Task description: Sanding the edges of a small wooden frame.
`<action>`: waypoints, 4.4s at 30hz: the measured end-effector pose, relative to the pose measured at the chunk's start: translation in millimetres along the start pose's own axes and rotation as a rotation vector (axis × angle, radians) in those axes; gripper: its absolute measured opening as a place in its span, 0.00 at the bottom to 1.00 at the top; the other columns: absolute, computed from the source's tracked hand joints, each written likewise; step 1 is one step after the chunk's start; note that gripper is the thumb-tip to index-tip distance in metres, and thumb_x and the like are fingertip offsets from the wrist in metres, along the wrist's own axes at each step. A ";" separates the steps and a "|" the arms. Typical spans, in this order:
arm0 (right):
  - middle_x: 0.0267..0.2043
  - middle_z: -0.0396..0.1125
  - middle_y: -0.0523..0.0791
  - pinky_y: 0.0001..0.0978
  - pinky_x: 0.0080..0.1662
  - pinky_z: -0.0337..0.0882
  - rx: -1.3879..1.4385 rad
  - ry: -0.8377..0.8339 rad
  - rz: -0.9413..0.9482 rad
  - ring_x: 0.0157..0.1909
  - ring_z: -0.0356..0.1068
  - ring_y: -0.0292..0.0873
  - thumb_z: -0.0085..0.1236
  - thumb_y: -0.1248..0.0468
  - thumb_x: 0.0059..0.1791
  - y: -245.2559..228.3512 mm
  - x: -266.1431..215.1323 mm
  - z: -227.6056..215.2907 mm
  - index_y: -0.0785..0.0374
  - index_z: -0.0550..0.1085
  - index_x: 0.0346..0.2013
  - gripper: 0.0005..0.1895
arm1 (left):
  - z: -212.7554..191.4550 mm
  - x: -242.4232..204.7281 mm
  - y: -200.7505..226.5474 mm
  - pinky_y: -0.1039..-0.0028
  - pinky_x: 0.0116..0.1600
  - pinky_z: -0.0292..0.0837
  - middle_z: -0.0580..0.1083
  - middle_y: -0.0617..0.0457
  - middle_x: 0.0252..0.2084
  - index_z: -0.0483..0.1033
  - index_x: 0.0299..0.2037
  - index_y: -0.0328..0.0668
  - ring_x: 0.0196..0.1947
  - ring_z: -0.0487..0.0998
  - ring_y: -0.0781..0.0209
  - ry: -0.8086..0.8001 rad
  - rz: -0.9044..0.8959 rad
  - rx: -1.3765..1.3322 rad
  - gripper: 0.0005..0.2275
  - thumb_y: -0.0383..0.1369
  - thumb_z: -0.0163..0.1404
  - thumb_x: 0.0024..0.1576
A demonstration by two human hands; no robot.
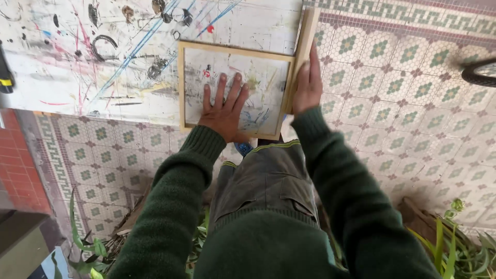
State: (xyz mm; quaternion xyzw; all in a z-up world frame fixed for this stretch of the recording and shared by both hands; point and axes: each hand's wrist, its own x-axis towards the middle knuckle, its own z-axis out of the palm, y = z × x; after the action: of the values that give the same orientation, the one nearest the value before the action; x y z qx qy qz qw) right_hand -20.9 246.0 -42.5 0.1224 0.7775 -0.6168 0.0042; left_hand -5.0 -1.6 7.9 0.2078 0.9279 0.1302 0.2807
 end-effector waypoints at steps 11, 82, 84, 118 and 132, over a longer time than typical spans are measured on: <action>0.77 0.53 0.56 0.37 0.74 0.56 0.025 -0.006 0.041 0.78 0.54 0.49 0.32 0.56 0.62 -13.9 -48.6 2.9 0.72 0.52 0.76 0.30 | -7.0 -2.8 3.2 0.32 0.74 0.25 0.32 0.47 0.80 0.39 0.77 0.46 0.78 0.27 0.37 -0.031 -0.013 -0.040 0.66 0.62 0.68 0.30; 0.53 0.66 0.60 0.50 0.54 0.70 -0.860 -0.030 -0.397 0.51 0.66 0.59 0.56 0.67 0.58 -35.2 -139.6 -30.6 0.57 0.69 0.72 0.26 | 16.7 3.7 -7.1 0.28 0.74 0.21 0.26 0.47 0.80 0.32 0.81 0.48 0.78 0.23 0.37 0.117 0.102 0.075 0.69 0.64 0.67 0.34; 0.52 0.68 0.59 0.48 0.52 0.72 -0.817 -0.023 -0.284 0.50 0.67 0.58 0.56 0.63 0.56 -28.7 -199.3 -29.2 0.51 0.71 0.66 0.22 | 9.4 2.3 -3.9 0.29 0.74 0.21 0.25 0.47 0.80 0.30 0.80 0.46 0.78 0.21 0.36 0.004 0.003 0.088 0.70 0.63 0.67 0.31; 0.54 0.66 0.59 0.48 0.53 0.72 -0.810 0.056 -0.340 0.53 0.67 0.60 0.53 0.62 0.61 -45.3 -70.8 -14.0 0.50 0.64 0.74 0.25 | 16.7 2.6 -2.7 0.27 0.73 0.22 0.26 0.47 0.81 0.32 0.80 0.48 0.78 0.22 0.36 0.087 0.052 0.080 0.68 0.65 0.66 0.34; 0.57 0.66 0.57 0.49 0.55 0.71 -0.775 0.041 -0.305 0.55 0.66 0.60 0.53 0.63 0.60 -57.1 -61.3 -13.9 0.51 0.65 0.74 0.26 | 7.4 4.9 -4.6 0.29 0.74 0.23 0.27 0.46 0.80 0.35 0.79 0.45 0.79 0.24 0.35 0.028 0.022 0.056 0.67 0.62 0.67 0.33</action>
State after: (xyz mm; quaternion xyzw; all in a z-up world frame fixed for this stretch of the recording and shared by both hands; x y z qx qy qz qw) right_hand 29.4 236.1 25.2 0.0075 0.9612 -0.2697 -0.0571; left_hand -5.9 -2.6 -2.0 0.2237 0.9328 0.1103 0.2603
